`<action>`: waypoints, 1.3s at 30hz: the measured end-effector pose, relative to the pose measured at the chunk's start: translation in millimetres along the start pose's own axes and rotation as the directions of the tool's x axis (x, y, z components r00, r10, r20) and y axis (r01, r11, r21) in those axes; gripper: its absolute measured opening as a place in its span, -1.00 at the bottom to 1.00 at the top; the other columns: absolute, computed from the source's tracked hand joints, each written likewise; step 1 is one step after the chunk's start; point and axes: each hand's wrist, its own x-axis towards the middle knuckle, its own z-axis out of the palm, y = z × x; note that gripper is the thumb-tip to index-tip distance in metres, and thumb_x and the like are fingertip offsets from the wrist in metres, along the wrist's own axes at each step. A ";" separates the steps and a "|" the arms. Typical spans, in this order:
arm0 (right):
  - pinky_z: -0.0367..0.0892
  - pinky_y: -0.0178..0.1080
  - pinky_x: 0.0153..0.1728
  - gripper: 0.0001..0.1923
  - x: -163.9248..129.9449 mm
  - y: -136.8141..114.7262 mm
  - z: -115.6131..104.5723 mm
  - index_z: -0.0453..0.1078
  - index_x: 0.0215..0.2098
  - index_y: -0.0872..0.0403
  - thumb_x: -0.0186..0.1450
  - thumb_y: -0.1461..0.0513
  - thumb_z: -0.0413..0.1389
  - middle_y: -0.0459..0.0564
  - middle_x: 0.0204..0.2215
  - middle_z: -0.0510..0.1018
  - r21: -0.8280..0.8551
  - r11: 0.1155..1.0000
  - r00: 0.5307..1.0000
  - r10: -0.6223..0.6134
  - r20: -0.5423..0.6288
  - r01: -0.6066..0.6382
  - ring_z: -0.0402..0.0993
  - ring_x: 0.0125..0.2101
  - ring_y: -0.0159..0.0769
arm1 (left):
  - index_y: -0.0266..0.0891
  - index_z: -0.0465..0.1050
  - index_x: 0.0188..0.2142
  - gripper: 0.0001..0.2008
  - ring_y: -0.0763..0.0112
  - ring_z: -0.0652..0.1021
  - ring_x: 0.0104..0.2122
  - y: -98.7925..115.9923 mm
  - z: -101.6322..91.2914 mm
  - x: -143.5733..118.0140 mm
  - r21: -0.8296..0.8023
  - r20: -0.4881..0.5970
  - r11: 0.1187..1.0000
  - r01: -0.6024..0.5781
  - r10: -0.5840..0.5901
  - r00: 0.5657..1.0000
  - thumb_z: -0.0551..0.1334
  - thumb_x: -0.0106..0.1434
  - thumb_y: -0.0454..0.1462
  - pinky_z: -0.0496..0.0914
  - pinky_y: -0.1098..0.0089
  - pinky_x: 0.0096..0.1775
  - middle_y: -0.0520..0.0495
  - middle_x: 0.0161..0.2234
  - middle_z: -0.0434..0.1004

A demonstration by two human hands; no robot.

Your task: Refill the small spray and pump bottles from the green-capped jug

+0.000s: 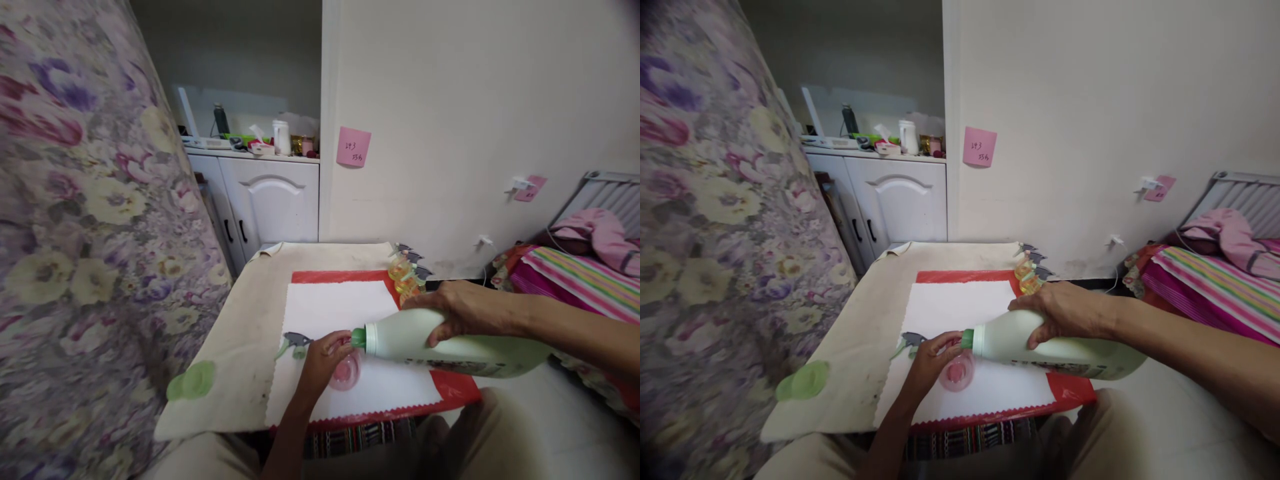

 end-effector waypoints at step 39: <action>0.17 -0.32 -0.51 -0.48 -0.6 -5.8 -3.5 0.40 -0.01 0.05 0.16 -0.05 0.20 -0.02 -0.46 0.54 -0.028 1.000 1.000 0.010 0.011 -0.010 0.41 -0.51 -0.29 | -0.23 0.58 -0.22 -0.75 0.15 0.57 -0.13 4.0 -0.1 -0.8 0.018 0.007 1.000 0.013 -0.013 1.000 0.28 0.11 -0.21 0.41 0.26 -0.05 -0.13 -0.18 0.65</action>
